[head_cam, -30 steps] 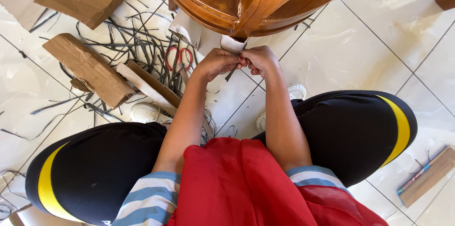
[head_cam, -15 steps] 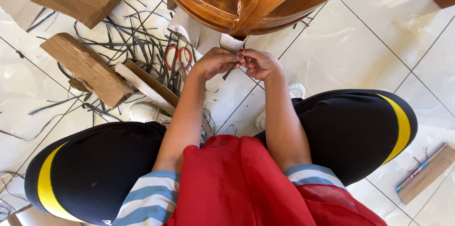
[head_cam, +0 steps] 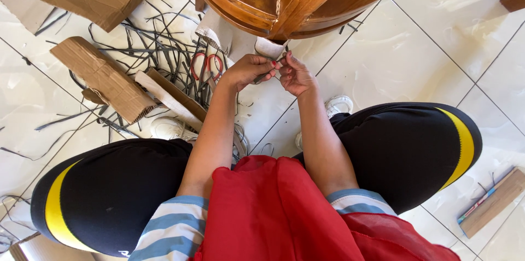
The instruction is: The person secures protective cardboard and plastic wrap around the legs of a wooden chair using thin black ties.
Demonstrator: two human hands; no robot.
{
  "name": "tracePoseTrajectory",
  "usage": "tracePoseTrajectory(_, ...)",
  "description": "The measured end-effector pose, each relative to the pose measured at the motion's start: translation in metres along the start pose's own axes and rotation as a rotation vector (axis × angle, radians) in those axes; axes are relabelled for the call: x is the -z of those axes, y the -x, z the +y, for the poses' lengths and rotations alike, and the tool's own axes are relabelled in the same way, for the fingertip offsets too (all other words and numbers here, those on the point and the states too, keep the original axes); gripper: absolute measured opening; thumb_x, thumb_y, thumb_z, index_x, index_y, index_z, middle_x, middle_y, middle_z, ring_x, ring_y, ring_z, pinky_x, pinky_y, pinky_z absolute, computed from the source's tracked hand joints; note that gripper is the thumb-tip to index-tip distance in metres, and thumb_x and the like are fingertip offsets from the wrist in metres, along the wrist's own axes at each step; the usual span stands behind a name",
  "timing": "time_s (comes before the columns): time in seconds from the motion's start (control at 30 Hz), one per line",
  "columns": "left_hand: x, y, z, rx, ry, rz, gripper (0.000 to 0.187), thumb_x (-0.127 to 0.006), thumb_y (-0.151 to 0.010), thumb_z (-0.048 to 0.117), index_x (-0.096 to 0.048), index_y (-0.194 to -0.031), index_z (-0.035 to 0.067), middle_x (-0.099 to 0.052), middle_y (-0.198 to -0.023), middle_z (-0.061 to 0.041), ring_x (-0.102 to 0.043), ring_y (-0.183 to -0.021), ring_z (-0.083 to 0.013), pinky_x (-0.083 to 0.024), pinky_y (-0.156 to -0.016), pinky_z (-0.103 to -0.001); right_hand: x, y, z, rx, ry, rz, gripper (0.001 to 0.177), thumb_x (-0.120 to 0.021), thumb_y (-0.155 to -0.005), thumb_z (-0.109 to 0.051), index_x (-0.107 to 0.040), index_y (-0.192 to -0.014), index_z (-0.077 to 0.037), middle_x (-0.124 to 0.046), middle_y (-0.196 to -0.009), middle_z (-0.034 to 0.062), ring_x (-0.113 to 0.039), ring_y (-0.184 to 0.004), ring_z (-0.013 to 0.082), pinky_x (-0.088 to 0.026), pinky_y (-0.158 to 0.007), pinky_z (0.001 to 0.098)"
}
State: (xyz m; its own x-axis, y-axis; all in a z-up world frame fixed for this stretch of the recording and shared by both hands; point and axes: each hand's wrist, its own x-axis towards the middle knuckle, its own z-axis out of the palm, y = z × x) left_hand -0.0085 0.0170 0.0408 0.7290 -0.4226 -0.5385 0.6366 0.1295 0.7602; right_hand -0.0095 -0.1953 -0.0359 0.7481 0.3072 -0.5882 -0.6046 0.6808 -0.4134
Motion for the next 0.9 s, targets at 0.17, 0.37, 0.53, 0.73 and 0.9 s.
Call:
tracePoseTrajectory(0.17, -0.002, -0.002, 0.000, -0.016, -0.013, 0.006, 0.018, -0.077, -0.093, 0.019, -0.074, -0.095, 0.001, -0.074, -0.077, -0.006, -0.074, -0.065, -0.0061, -0.064, -0.068, -0.018, 0.003, 0.004, 0.007, 0.076, -0.079, 0.016, 0.014, -0.083, -0.091, -0.025, -0.074, -0.089, -0.014, -0.072, -0.081, -0.0020, -0.051, -0.058, 0.0015, -0.039, -0.045, 0.0097)
tracePoseTrajectory(0.37, -0.005, 0.002, 0.001, -0.044, -0.021, -0.011, 0.018, -0.074, -0.096, 0.020, -0.074, -0.098, 0.001, -0.071, -0.074, -0.003, -0.070, -0.062, -0.0029, -0.064, -0.070, -0.020, -0.009, 0.021, 0.012, 0.216, -0.217, -0.325, 0.003, -0.072, -0.098, -0.026, -0.071, -0.100, -0.024, -0.074, -0.118, -0.0087, -0.052, -0.074, 0.0000, -0.037, -0.053, 0.0095)
tracePoseTrajectory(0.53, 0.000, 0.009, 0.001, -0.075, 0.011, -0.041, 0.018, -0.070, -0.099, 0.023, -0.072, -0.099, 0.005, -0.060, -0.072, 0.003, -0.059, -0.061, -0.0003, -0.063, -0.076, -0.023, -0.014, 0.022, 0.012, 0.149, -0.302, -0.615, 0.014, -0.059, -0.106, -0.033, -0.051, -0.105, -0.021, -0.039, -0.075, -0.0074, -0.027, -0.052, 0.0033, -0.027, -0.047, 0.0147)
tracePoseTrajectory(0.73, 0.029, 0.004, -0.007, -0.210, 0.157, -0.066, 0.020, -0.068, -0.100, 0.026, -0.070, -0.099, 0.007, -0.051, -0.067, 0.006, -0.052, -0.057, 0.0006, -0.061, -0.077, -0.024, -0.016, 0.015, 0.006, 0.147, -0.145, -0.562, 0.004, -0.060, -0.104, -0.025, -0.057, -0.104, -0.021, -0.045, -0.079, -0.0067, -0.034, -0.053, 0.0037, -0.029, -0.048, 0.0163)
tracePoseTrajectory(0.9, 0.026, 0.001, -0.010, -0.230, 0.189, -0.102, 0.020, -0.066, -0.102, 0.025, -0.068, -0.097, 0.006, -0.047, -0.066, 0.006, -0.046, -0.056, -0.0002, -0.056, -0.070, -0.018, -0.024, 0.010, -0.019, 0.281, -0.030, -0.340, 0.005, -0.062, -0.105, -0.029, -0.058, -0.103, -0.028, -0.041, -0.075, -0.0069, -0.029, -0.052, 0.0049, -0.027, -0.047, 0.0163)
